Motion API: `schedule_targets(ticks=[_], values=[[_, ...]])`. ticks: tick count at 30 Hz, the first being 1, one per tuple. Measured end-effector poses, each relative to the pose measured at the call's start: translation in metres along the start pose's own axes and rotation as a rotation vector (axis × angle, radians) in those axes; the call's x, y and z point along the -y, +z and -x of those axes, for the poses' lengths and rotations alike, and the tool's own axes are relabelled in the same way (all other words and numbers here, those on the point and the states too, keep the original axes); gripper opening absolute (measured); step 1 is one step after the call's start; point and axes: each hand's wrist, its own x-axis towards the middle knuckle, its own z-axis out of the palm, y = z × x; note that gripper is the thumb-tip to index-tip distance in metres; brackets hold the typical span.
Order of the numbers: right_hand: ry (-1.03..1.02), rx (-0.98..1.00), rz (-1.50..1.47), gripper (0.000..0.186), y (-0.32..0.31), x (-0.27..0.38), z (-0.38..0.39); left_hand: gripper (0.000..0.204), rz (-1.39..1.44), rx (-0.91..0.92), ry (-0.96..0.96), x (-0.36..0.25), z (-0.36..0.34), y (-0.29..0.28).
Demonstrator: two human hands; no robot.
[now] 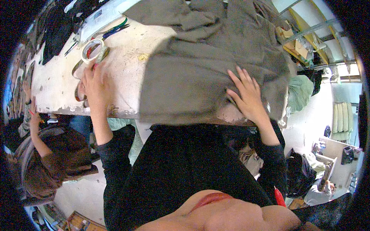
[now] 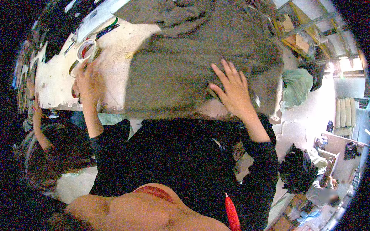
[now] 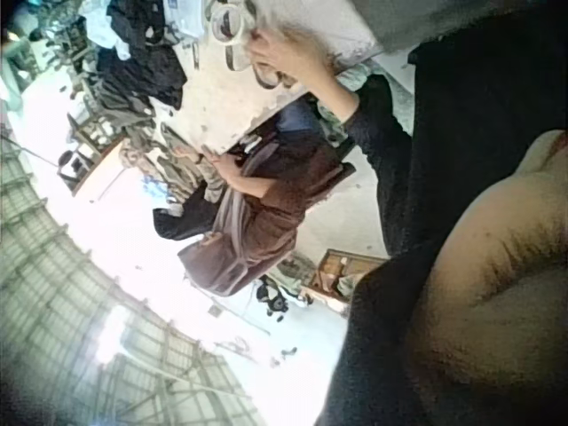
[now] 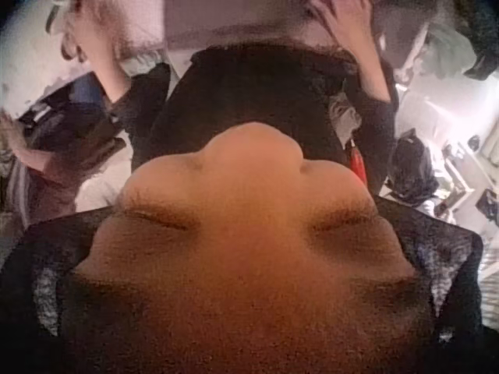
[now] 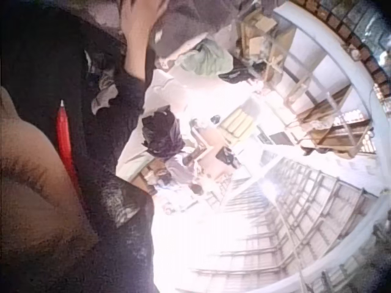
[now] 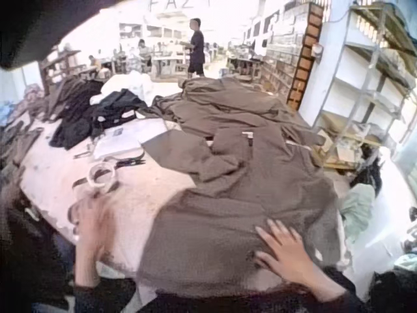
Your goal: The person lays out a dark garment on a table, measures a section with a ruler, and marks it with a pen. They then use tape to secure the fabric and continue adjusting and measuring the garment.
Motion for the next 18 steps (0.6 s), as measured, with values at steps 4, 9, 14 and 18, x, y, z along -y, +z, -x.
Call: schedule_targets(ticks=[4, 9, 14, 18], values=[[0.068, -0.089, -0.181, 0.056, -0.019, -0.022, 0.012, 0.046, 0.024, 0.222, 0.393, -0.068, 0.025, 0.014], [0.168, 0.077, 0.102, 0.059, -0.007, 0.023, 0.041, 0.045, 0.318, 0.508, 0.46, -0.11, 0.062, -0.001], [-0.219, 0.509, -0.354, 0.046, -0.065, 0.019, 0.073, 0.041, 0.299, 0.685, 0.358, -0.084, 0.061, -0.071], [-0.225, -0.022, -0.552, 0.032, -0.047, -0.003, -0.015, 0.046, 0.755, 0.514, 0.743, -0.137, 0.025, -0.004]])
